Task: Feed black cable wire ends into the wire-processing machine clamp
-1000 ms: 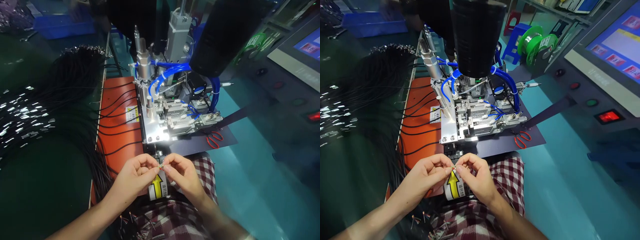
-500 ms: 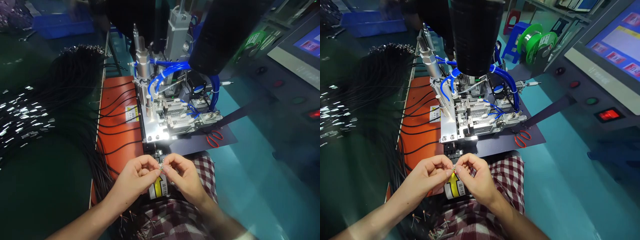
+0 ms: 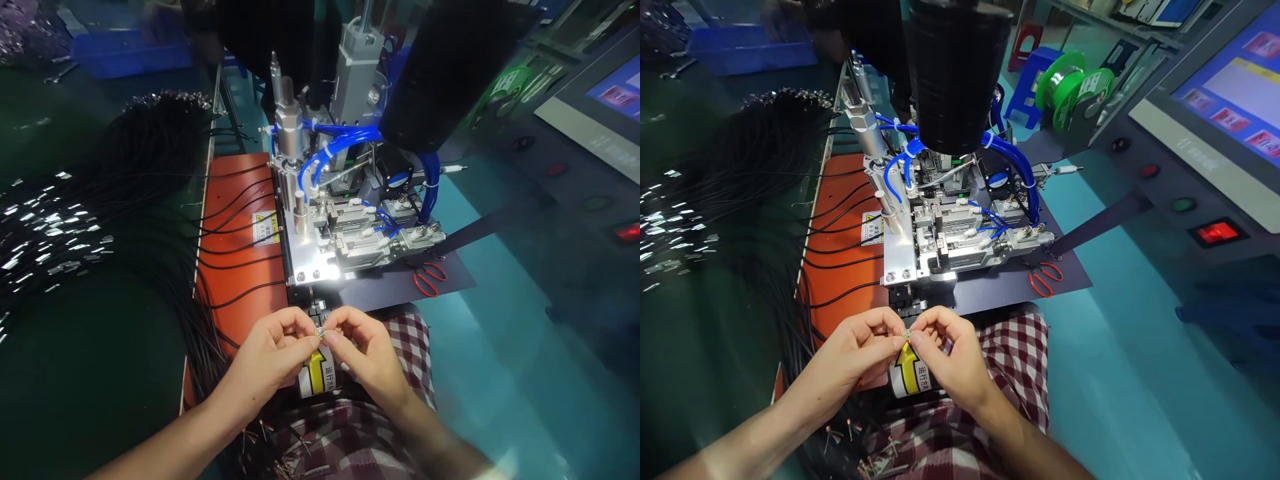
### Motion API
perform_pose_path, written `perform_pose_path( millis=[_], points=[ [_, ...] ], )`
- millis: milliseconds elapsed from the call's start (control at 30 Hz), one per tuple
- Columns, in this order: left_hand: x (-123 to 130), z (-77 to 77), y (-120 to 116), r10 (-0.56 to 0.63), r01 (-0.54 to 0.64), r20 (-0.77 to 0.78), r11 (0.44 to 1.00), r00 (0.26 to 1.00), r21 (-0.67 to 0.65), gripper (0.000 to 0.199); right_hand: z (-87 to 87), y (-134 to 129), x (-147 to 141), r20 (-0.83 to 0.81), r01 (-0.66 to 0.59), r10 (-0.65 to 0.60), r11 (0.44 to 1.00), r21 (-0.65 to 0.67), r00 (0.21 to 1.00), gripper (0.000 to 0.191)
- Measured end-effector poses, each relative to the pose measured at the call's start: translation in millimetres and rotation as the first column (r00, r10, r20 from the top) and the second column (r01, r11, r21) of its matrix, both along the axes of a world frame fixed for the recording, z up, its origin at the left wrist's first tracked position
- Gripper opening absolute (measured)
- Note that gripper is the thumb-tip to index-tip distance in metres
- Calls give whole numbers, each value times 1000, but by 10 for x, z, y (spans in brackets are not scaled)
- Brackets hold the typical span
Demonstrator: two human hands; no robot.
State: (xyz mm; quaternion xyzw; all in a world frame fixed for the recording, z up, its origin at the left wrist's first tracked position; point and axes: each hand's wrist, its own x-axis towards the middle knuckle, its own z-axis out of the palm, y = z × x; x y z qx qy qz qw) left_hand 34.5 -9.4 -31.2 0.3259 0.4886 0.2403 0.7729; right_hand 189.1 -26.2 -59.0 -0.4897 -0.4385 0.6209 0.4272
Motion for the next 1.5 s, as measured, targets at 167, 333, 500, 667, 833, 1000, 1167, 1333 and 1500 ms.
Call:
perform_pose_path(
  millis=[167,333,500,667,833,1000,1167,1333,1500],
  points=[
    [5,8,-9,14,-14,-1,1000,1000,7,15,26,24,-28,-12,12,-13,999,-45,1000,8],
    [25,31,-15,35,-34,-26,999,999,25,15,30,24,-30,-44,17,-20,997,-82,999,8],
    [24,20,-20,58,-58,-12,998,998,19,15,16,10,-33,-75,17,-24,994,-104,997,10],
    [18,15,-21,41,-41,-21,999,999,1,17,6,13,-32,-81,26,-37,991,-128,996,12],
    [23,11,-26,48,-48,-24,999,999,6,17,9,13,-32,-90,19,-32,989,-145,995,13],
    [16,2,-19,52,-52,-35,999,998,7,16,35,-3,-54,-61,24,-32,993,-117,998,14],
    [14,19,-12,52,-51,-50,999,997,15,16,57,-13,-43,3,44,-44,995,-88,999,14],
    [26,43,-19,47,-47,-55,999,997,9,17,46,2,-15,60,17,-14,999,-50,998,14],
    [18,15,-20,36,-35,-46,999,998,26,17,42,-20,-16,235,24,-56,990,136,970,10]
  ],
)
